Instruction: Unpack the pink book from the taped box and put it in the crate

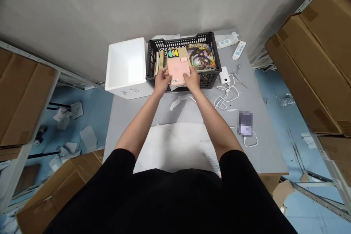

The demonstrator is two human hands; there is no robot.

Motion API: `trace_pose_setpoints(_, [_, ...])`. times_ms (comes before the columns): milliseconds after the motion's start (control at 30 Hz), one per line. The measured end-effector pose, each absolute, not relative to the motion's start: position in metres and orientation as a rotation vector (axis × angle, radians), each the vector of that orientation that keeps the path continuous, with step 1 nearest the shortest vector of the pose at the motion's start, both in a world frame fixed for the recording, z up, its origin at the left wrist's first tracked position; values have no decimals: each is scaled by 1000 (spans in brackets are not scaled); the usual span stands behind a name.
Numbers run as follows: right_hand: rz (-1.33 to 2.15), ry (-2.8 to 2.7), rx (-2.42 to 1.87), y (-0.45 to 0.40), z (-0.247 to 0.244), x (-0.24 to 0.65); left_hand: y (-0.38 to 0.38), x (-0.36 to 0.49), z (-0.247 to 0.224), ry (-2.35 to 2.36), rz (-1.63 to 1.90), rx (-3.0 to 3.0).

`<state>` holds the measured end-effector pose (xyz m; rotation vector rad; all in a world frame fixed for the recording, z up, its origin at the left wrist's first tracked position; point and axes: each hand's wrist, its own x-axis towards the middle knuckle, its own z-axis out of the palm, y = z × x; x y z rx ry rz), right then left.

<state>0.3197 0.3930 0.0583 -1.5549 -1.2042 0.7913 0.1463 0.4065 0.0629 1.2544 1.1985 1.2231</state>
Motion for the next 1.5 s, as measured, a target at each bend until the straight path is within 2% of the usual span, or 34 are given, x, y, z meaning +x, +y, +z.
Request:
trace_pose_setpoints(100, [713,-1379,-1556,440,49,317,462,146,55,1187,1276,1430])
trace_pose_setpoints(200, [653,-1575,-1603,461,34,311,483,142,43,1241,1199,1584])
trace_pose_setpoints(367, [641,-1766,-1719,458,24,301,469,134,29,1379,1043,1794])
trace_pose_setpoints(600, [590,-1729,-1787,422,40,289,441,136,36,1466,1069,1866])
trace_pose_setpoints(833, [581,-1685,-1640,374,29,300,351,122,28,1665,1146,1839])
trace_pose_setpoints(1133, [888,-1450,-1737,219,-40,306,203,92,-42,1914,824,1420])
trace_pose_setpoints(1300, [1094,-1336,-1836,144,-57,294,138,97,-56,1873,669,1306])
trace_pose_setpoints(1500, [1229,-1332,-1854,94,-67,282,95,108,-65,1876,569,1219])
